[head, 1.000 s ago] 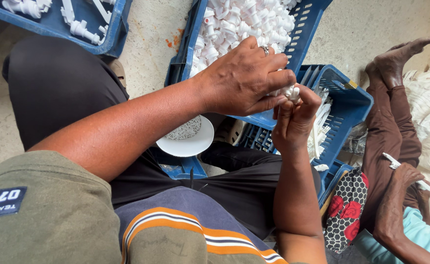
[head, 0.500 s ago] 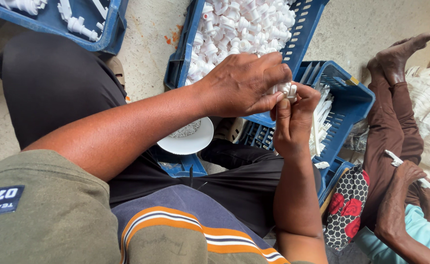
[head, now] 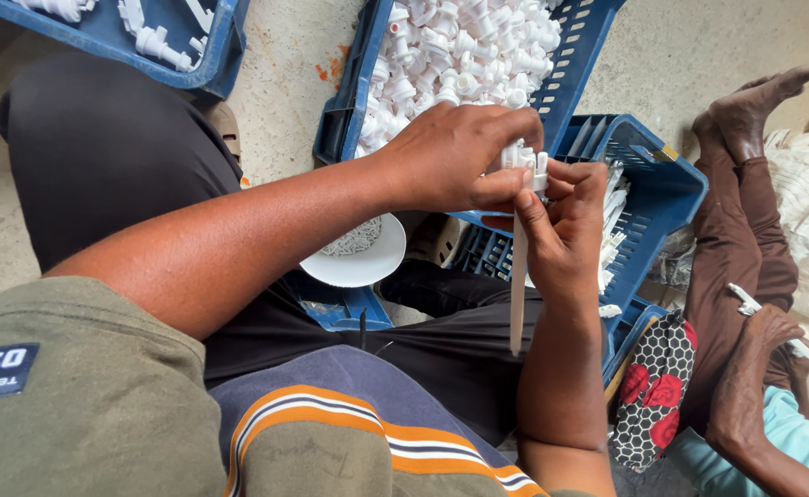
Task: The person sits on the floor and assembles white plastic components by inserting a long rod into a connector and securing it with a small fastener. They repeat this process for multiple units, placing the finished assemblies into a blue crate.
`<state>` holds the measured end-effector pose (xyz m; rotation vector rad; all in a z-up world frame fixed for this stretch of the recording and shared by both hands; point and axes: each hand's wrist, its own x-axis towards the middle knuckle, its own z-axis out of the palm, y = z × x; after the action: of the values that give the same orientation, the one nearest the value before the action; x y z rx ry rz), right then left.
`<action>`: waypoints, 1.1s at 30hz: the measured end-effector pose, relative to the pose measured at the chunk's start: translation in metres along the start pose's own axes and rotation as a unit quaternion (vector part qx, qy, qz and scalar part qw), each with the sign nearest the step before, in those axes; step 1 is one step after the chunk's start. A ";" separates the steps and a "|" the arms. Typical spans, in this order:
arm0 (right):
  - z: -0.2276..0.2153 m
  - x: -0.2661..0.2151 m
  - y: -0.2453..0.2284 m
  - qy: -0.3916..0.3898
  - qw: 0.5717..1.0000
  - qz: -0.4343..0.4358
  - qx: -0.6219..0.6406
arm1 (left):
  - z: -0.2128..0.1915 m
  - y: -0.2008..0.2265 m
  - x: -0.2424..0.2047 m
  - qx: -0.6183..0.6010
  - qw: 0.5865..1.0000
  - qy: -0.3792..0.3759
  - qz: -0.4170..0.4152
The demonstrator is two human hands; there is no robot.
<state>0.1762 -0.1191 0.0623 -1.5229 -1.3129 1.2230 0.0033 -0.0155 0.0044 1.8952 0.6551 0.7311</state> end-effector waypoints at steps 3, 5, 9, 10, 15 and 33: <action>0.000 -0.003 -0.003 -0.008 1.000 0.018 -0.005 | 0.002 -0.002 -0.005 -0.055 0.998 -0.021 -0.022; 0.000 -0.006 -0.003 -0.006 0.999 0.023 -0.023 | 0.003 -0.004 -0.007 -0.086 0.995 -0.040 -0.035; 0.001 -0.008 -0.004 -0.004 0.999 0.020 -0.031 | 0.006 -0.007 -0.008 -0.128 0.989 -0.065 -0.045; 0.001 -0.008 -0.004 -0.006 0.999 0.020 -0.028 | 0.007 -0.007 -0.008 -0.129 0.989 -0.064 -0.037; -0.001 -0.011 -0.008 -0.007 0.999 0.047 0.014 | 0.003 -0.011 -0.008 -0.082 0.995 -0.054 0.035; 0.001 -0.013 -0.006 0.007 0.997 0.029 0.073 | -0.022 -0.014 0.002 -0.124 0.985 -0.121 -0.020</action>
<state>0.1736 -0.1310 0.0702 -1.4707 -1.1510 1.3128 -0.0133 0.0041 0.0003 1.7015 0.4275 0.5189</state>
